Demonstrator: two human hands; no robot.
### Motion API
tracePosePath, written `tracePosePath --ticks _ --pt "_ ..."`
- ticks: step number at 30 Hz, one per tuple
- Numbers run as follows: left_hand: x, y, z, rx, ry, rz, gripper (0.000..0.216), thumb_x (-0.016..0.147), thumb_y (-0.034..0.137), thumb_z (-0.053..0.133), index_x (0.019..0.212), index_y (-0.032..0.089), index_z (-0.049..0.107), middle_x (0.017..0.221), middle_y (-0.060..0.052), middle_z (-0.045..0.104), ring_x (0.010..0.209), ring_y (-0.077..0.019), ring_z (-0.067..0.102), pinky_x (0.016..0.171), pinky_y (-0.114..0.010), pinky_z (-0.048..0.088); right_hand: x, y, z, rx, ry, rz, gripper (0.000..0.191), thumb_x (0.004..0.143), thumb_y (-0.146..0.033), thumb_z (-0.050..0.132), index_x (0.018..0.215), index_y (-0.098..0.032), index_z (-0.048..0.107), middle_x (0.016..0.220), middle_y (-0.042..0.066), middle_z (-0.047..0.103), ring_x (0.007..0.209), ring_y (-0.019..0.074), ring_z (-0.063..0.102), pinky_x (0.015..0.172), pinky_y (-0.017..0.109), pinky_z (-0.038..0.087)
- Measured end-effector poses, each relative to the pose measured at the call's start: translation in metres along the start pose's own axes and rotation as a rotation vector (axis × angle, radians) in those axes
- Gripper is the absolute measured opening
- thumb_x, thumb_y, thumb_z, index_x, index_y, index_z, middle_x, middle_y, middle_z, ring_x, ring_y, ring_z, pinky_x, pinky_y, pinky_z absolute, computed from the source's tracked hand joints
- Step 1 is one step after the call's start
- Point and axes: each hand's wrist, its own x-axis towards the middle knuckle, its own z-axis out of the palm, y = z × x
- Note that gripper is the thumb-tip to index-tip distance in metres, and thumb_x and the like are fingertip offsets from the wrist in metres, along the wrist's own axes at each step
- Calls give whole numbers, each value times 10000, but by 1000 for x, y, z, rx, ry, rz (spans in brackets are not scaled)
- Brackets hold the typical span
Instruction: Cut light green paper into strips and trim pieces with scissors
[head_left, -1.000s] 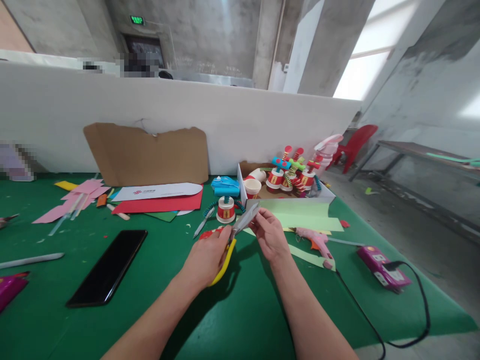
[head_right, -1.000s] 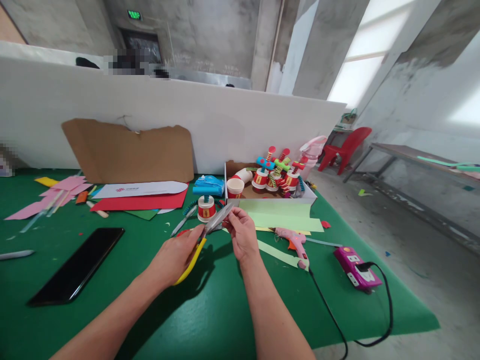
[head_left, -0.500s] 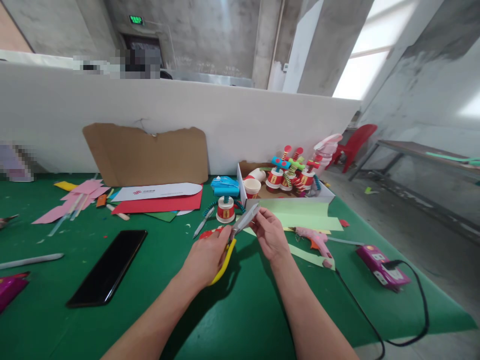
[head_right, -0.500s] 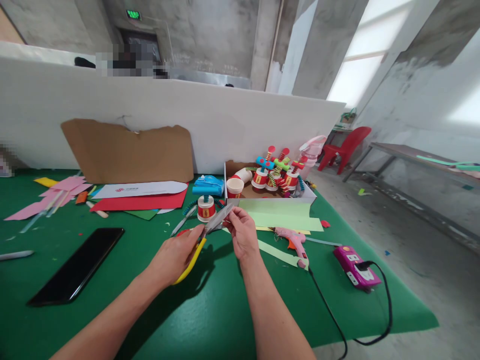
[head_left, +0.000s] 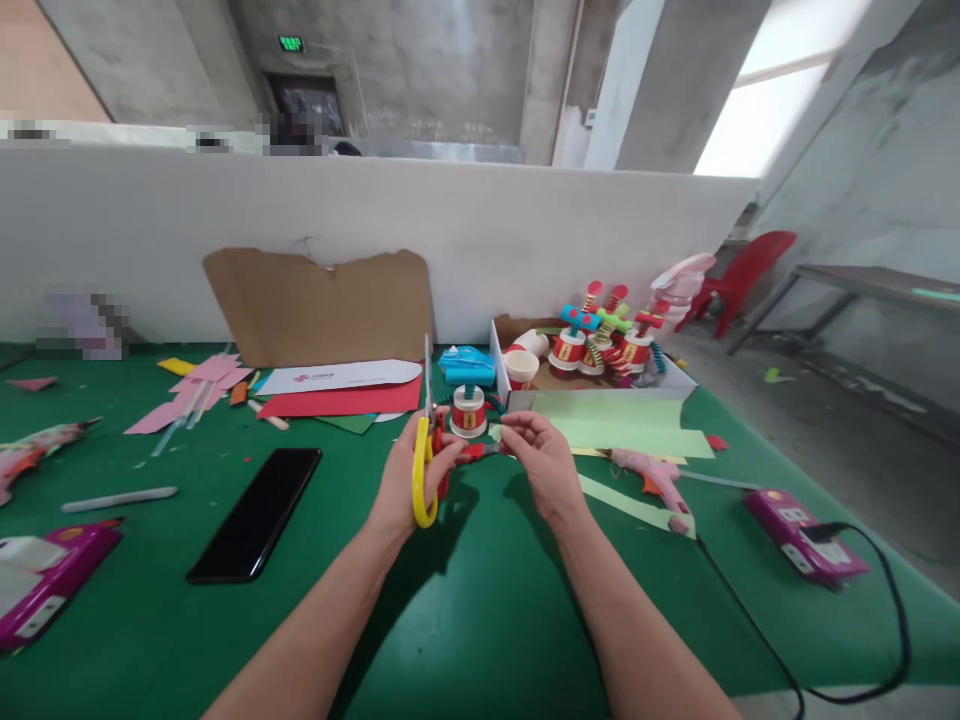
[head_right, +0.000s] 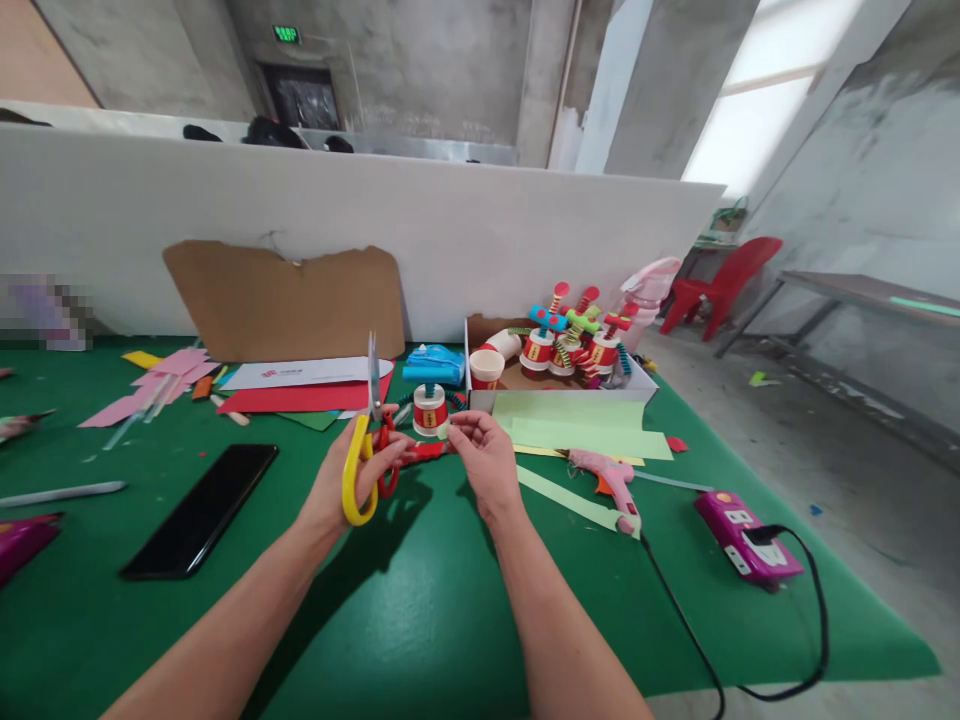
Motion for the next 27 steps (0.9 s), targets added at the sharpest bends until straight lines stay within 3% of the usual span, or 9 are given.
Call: tracePosePath --ticks 4,9,20,27 --pt "-1 -1 0 -66 -33 -24 584 673 401 750 1140 164 489 783 3 673 750 -167 684 773 -319 541 -6 1 5 -112 -99 -24 228 638 -309 761 800 -198 644 660 -26 649 610 121 592 633 264 494" --pt "-1 -5 -2 -24 -35 -38 576 671 348 755 1158 176 500 739 34 625 673 -117 624 637 -227 488 -8 3 7 -194 -181 -12 206 649 -278 743 807 -198 637 663 -20 657 635 134 609 623 258 478" --pt "1 -6 -3 -63 -12 -46 568 655 345 743 1136 169 498 691 54 584 603 -106 583 630 -243 476 -7 7 6 -61 -208 60 291 749 -467 687 784 -178 682 694 3 668 624 112 584 646 255 482" --pt "-1 -1 -1 54 -72 -13 514 673 363 711 1099 162 505 681 47 567 588 -97 549 582 -217 445 -10 5 8 -98 -313 121 230 647 -339 797 743 -174 668 659 -26 652 586 101 580 606 245 479"
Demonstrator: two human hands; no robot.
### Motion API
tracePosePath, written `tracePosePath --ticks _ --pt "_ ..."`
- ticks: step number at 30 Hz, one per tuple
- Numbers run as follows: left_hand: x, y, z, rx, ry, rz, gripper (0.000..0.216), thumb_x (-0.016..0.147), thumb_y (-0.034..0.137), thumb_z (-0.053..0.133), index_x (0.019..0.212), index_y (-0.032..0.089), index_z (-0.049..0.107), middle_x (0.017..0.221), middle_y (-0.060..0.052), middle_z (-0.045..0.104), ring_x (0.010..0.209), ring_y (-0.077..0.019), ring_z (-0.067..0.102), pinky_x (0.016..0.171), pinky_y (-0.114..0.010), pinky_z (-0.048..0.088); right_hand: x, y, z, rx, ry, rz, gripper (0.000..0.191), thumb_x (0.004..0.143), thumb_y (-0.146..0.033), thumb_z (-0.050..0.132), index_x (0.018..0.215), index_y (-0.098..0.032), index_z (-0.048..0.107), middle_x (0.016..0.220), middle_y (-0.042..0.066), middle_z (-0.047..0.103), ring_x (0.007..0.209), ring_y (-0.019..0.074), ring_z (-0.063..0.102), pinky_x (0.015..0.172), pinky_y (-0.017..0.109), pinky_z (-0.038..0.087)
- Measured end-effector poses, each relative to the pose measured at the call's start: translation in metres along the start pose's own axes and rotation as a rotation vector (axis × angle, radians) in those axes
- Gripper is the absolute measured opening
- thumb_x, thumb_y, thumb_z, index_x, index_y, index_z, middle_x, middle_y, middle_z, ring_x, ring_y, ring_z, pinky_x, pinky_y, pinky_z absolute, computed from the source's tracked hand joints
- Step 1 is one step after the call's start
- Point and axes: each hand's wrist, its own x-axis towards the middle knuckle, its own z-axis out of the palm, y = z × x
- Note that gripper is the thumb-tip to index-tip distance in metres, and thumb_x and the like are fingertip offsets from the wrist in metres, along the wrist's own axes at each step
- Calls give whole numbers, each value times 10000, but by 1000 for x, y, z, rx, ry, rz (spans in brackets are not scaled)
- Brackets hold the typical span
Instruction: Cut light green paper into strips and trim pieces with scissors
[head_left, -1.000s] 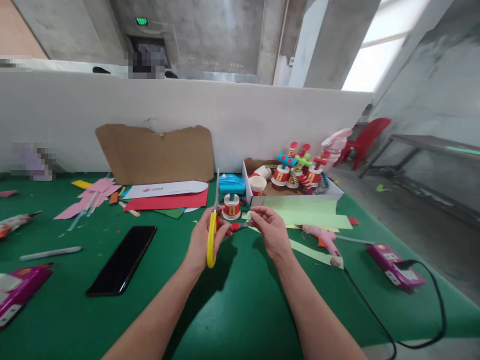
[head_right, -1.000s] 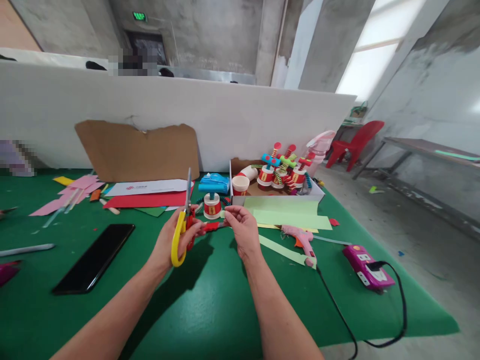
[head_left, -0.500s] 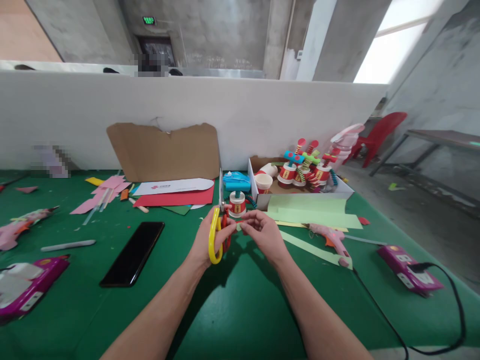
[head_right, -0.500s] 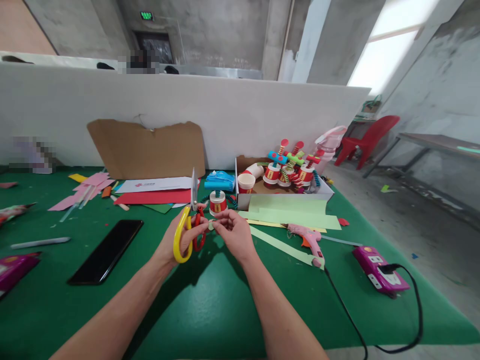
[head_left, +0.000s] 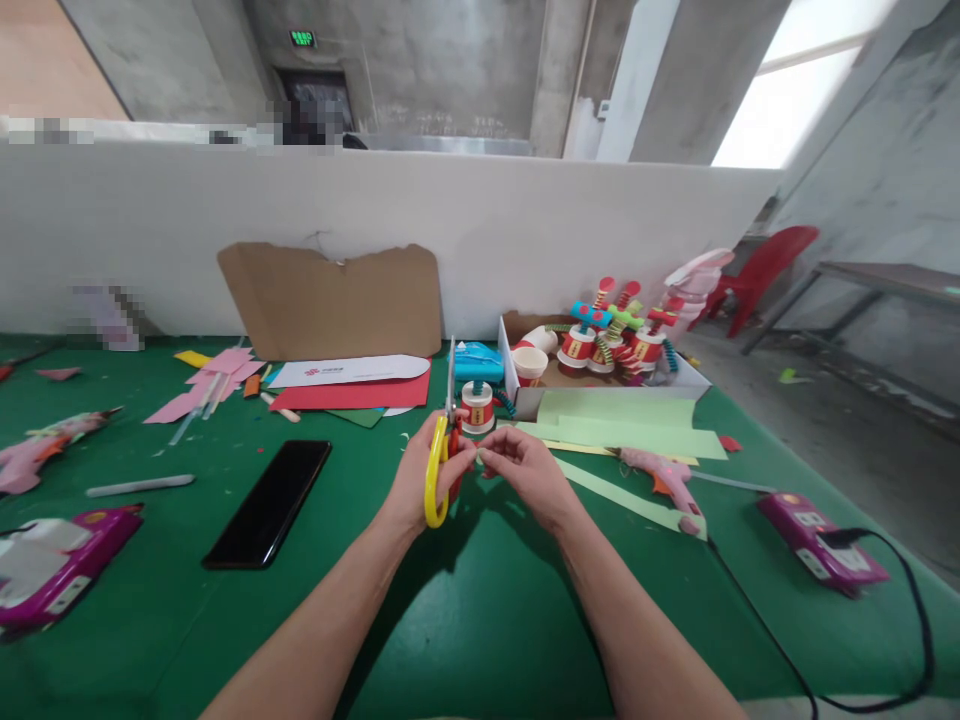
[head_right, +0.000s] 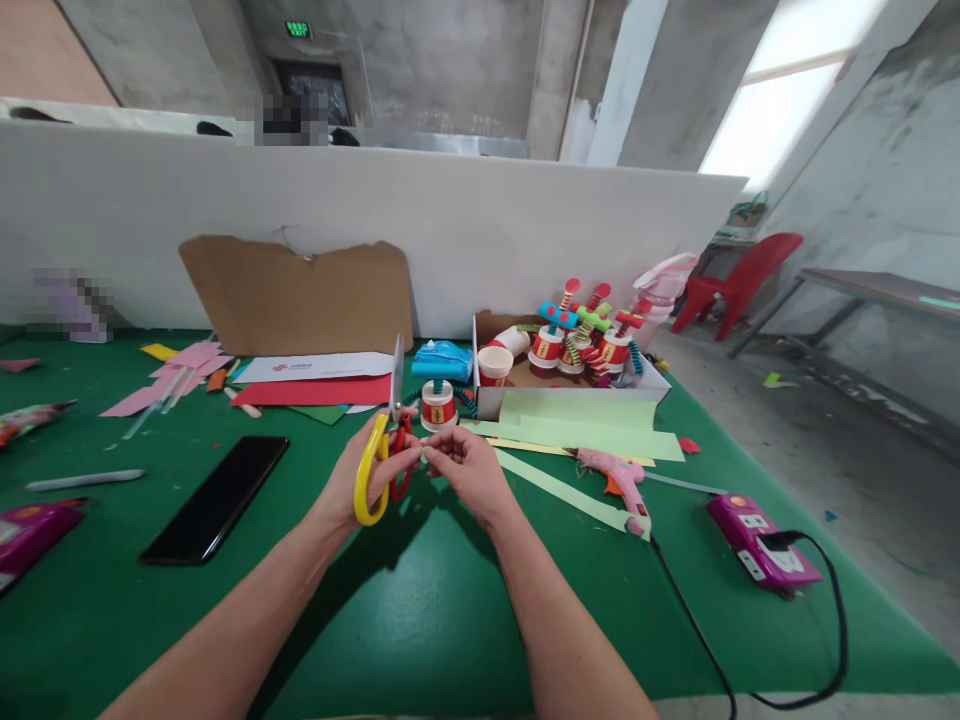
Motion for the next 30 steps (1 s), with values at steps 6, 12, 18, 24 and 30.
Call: tracePosePath --ticks 6,12,18,24,30 --pt "0 -6 -1 257 27 95 437 801 358 567 1195 198 468 732 37 573 619 -112 575 624 -238 474 2 0 -2 288 169 48 317 534 -312 870 677 -182 619 600 -42 657 570 103 623 644 246 538" --pt "-9 -13 0 660 -166 259 424 877 249 409 1300 214 427 981 -60 643 841 -186 618 739 -300 496 6 -3 -6 536 305 -13 395 459 -251 906 753 -173 653 647 -29 688 602 100 647 665 222 558" --pt "-12 -9 2 1075 -238 185 560 844 150 380 1399 170 306 1190 -143 604 1033 -260 613 833 -382 498 8 -1 -10 594 343 -37 295 538 -248 879 702 -176 644 650 -24 679 633 107 655 697 237 571" --pt "-15 2 9 1257 -331 103 532 869 137 370 1394 174 289 1186 -154 604 959 -249 635 778 -357 501 10 4 -14 659 320 -47 244 608 -215 846 730 -190 636 708 -28 682 652 91 643 707 214 554" --pt "-16 5 11 1291 -347 97 504 886 134 345 1388 155 302 1168 -158 602 947 -266 642 761 -375 503 11 6 -13 712 301 -31 265 591 -218 862 731 -191 639 689 -37 675 644 79 626 659 181 532"
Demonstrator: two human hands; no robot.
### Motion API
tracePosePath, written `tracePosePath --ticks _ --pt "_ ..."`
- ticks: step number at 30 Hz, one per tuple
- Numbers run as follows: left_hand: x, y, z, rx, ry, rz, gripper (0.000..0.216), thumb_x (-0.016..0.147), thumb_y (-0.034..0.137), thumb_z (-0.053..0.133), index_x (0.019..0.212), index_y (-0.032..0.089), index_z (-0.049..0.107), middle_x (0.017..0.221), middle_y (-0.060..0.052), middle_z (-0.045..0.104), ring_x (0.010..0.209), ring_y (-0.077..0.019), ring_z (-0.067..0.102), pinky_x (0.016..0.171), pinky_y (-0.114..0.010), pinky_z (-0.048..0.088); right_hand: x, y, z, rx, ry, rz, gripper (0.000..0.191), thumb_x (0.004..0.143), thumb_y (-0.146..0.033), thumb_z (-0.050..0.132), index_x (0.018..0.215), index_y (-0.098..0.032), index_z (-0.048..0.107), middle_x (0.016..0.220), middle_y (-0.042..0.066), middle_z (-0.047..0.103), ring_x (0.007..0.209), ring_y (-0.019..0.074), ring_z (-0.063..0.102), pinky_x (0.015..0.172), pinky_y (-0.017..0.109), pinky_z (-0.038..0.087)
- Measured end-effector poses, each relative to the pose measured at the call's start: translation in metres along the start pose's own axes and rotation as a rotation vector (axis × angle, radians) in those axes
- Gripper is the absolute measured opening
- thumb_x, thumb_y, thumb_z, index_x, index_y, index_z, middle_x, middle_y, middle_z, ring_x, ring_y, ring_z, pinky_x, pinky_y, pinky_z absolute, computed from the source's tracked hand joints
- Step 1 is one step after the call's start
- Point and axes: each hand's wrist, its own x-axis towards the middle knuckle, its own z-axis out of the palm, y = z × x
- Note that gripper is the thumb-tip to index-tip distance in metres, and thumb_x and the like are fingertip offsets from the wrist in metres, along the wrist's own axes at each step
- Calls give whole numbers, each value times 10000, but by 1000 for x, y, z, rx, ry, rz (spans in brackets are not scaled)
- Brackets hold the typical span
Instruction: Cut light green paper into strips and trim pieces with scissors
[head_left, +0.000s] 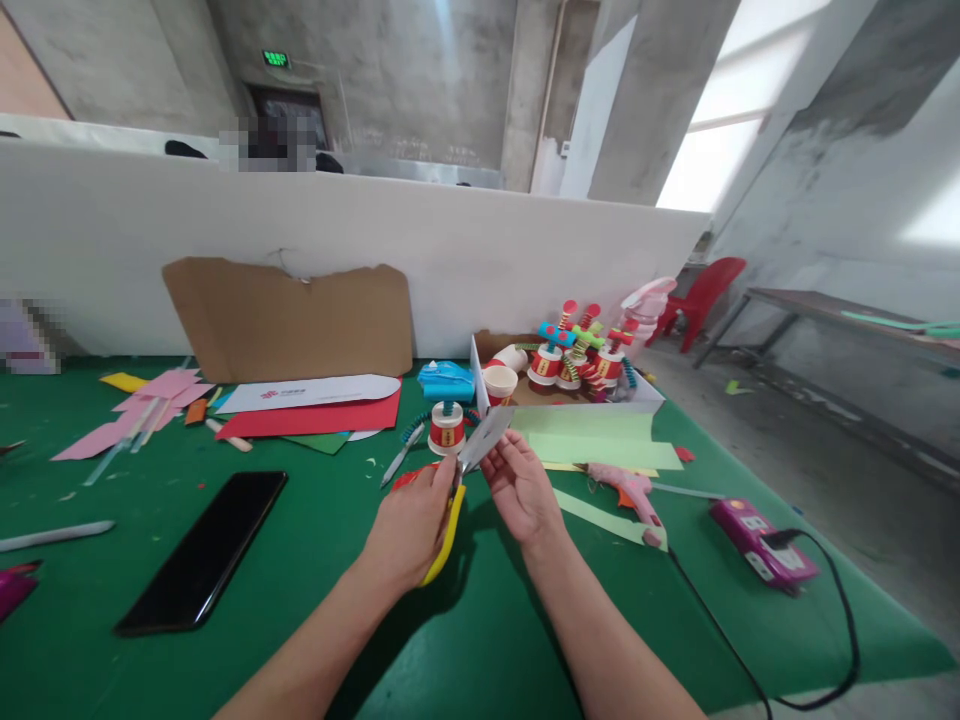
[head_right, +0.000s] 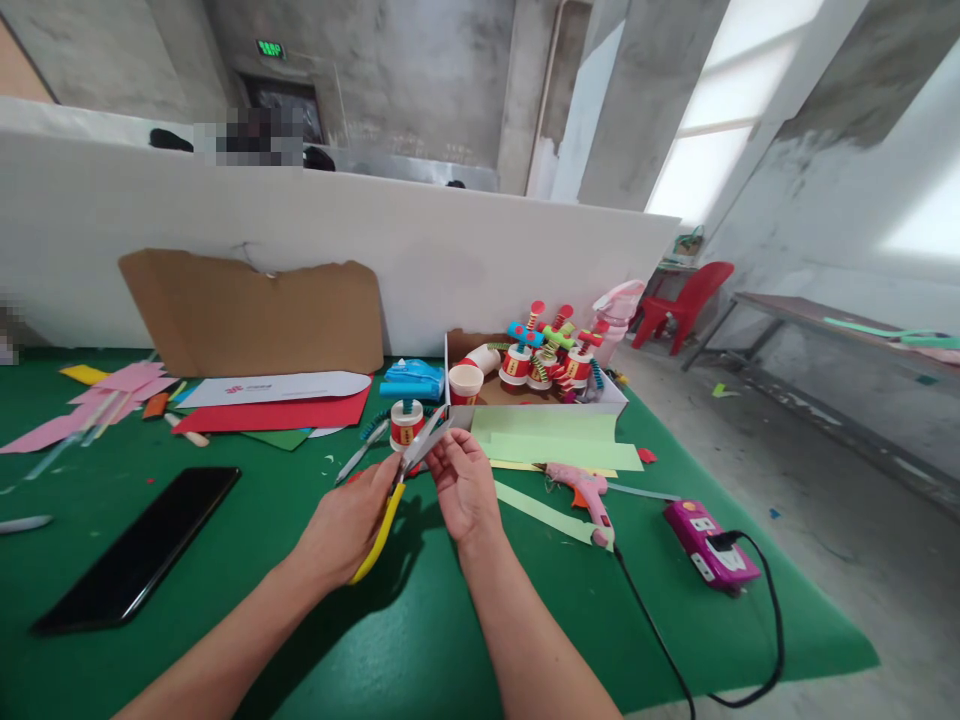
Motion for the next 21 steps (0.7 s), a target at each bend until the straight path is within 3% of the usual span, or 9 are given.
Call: tracePosePath --ticks 21 --pt "0 5 -5 -44 2 -1 519 866 107 364 1383 134 334 1127 -178 627 954 -266 643 746 -355 493 1 3 -3 -27 -8 12 236 632 -196 817 758 -212 619 703 -47 674 647 99 630 658 220 531"
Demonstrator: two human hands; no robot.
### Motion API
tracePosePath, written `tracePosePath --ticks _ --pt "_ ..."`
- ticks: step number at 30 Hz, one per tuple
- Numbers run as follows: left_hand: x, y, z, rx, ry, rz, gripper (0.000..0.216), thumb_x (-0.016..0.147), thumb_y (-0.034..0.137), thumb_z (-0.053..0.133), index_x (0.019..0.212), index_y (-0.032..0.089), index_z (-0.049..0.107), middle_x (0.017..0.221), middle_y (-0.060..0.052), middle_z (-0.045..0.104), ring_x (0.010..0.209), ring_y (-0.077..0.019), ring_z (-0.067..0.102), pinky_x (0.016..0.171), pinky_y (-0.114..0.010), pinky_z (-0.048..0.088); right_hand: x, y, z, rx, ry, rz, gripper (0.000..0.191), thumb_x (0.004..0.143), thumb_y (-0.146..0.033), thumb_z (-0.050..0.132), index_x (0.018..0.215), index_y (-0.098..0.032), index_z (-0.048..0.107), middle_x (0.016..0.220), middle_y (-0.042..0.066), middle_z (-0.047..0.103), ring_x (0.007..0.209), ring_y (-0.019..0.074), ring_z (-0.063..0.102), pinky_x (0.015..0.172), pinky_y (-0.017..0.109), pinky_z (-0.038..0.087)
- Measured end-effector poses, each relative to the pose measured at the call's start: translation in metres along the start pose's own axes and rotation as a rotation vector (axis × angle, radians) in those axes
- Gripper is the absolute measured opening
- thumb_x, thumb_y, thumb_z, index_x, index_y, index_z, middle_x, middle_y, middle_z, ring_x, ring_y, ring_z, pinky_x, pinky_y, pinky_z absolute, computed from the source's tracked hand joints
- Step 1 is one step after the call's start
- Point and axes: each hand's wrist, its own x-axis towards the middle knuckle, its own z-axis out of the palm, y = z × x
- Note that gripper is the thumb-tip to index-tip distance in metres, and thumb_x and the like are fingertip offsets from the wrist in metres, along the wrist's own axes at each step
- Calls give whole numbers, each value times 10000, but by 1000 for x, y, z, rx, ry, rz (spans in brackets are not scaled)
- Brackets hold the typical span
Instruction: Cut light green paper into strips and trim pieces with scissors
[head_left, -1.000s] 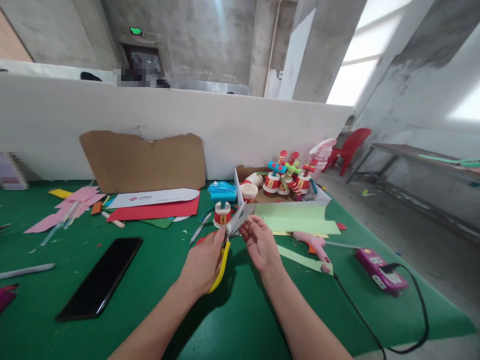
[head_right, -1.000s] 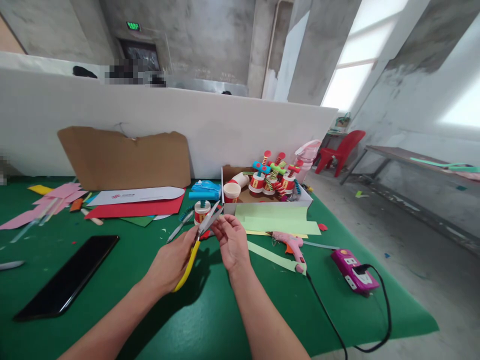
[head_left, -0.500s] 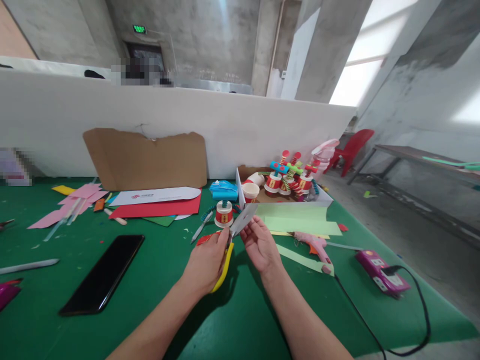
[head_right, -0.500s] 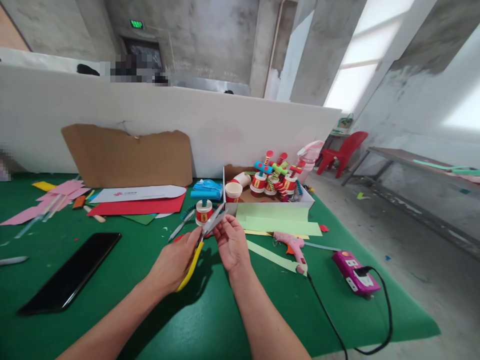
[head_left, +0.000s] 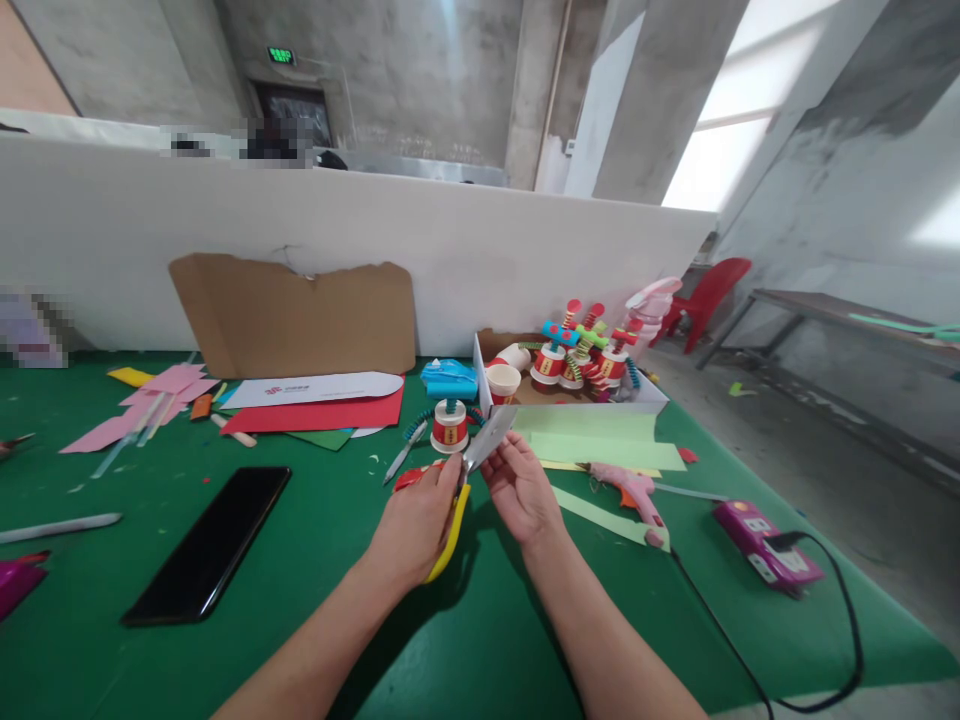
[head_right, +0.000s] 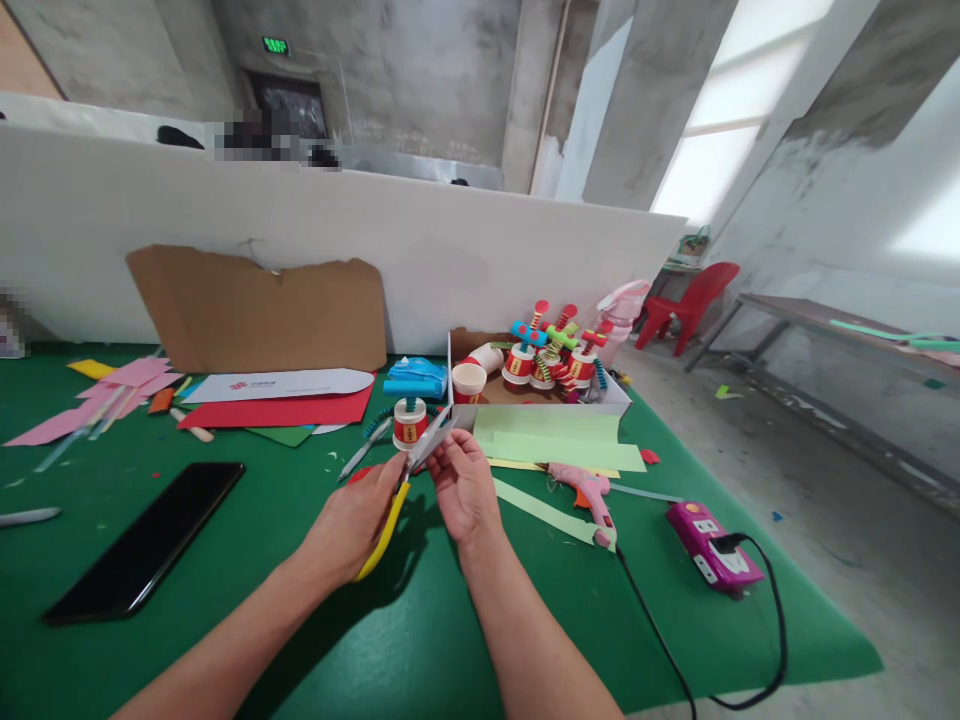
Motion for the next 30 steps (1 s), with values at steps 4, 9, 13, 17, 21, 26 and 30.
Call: tracePosePath --ticks 4,9,13,17,21,26,30 --pt "0 1 0 11 -25 -5 523 871 106 355 1392 129 315 1162 -175 617 979 -269 638 766 -359 493 0 0 1 17 -6 11 255 606 -198 835 747 -204 622 685 -51 666 636 85 620 643 195 518" --pt "1 -1 2 5 1 4 477 878 119 355 1354 143 359 1131 -161 633 939 -251 646 742 -336 492 -1 -1 2 -6 -12 3 233 628 -204 822 741 -209 618 685 -50 661 635 93 619 654 213 524" --pt "0 -2 2 -19 19 18 475 870 124 371 1344 145 368 1118 -161 636 918 -243 647 732 -331 490 -1 -1 1 -23 -19 -7 239 631 -217 823 746 -211 614 691 -49 660 638 97 619 664 224 527" --pt "0 -1 2 -22 11 5 480 867 118 379 1347 140 368 1116 -173 632 924 -262 650 734 -349 492 -1 -1 1 -35 -20 -9 231 634 -223 822 738 -212 616 698 -45 661 637 99 620 668 229 531" --pt "0 -1 2 -16 -2 0 480 871 113 373 1351 132 367 1124 -176 633 926 -266 650 738 -354 493 -1 -2 2 -22 -14 -8 241 616 -220 836 729 -209 623 689 -48 662 631 93 616 657 216 528" --pt "-1 -1 1 -4 -24 -1 470 887 119 363 1357 122 365 1148 -178 626 959 -286 645 758 -378 495 -2 -3 4 -1 -12 3 254 586 -219 856 712 -202 636 681 -50 663 622 81 614 642 192 524" --pt "-1 -1 0 -2 -26 -1 485 886 112 363 1370 123 344 1150 -175 628 959 -282 648 756 -373 495 -2 -3 3 -13 -18 2 250 593 -227 856 712 -209 637 687 -54 667 633 83 615 651 200 528"
